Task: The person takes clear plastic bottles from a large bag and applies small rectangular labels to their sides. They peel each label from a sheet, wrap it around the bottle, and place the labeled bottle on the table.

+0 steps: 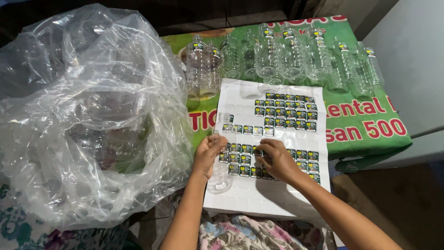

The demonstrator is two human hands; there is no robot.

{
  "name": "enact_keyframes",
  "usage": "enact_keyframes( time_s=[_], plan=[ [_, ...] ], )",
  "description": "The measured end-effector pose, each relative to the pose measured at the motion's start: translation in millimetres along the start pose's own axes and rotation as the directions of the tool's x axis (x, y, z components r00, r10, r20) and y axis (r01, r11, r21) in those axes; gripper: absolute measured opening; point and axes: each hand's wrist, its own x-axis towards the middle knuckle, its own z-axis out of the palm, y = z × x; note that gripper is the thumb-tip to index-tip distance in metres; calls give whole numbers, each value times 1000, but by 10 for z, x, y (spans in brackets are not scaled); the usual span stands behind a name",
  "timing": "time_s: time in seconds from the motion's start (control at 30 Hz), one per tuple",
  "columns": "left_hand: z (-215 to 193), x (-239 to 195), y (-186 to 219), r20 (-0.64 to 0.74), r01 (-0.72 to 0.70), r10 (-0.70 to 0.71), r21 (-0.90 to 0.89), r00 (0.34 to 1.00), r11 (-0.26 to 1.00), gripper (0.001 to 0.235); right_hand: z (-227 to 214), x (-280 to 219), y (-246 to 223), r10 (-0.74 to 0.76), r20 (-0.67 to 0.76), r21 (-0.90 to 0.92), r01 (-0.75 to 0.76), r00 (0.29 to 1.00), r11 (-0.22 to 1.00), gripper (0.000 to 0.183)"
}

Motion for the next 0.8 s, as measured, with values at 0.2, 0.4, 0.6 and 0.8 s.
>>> enact_keyframes(
  time_s=[0.2,0.4,0.6,0.8],
  plan=[
    [95,-154,177,30,20,-15,-171,999,985,58,-73,23,-102,317,222,232,-366,922,901,42],
    [508,-420,162,118,-48,63,-125,991,991,59,77,198,-407,203,370,927,-373,907,-22,62],
    [541,-531,263,176,-82,122,-218,977,973,58,65,211,-523,202,314,938,-269,928,-219,65],
    [524,-573,328,239,-25,115,-350,964,936,56,180,165,-480,362,352,928,-271,863,-256,59]
  ],
)
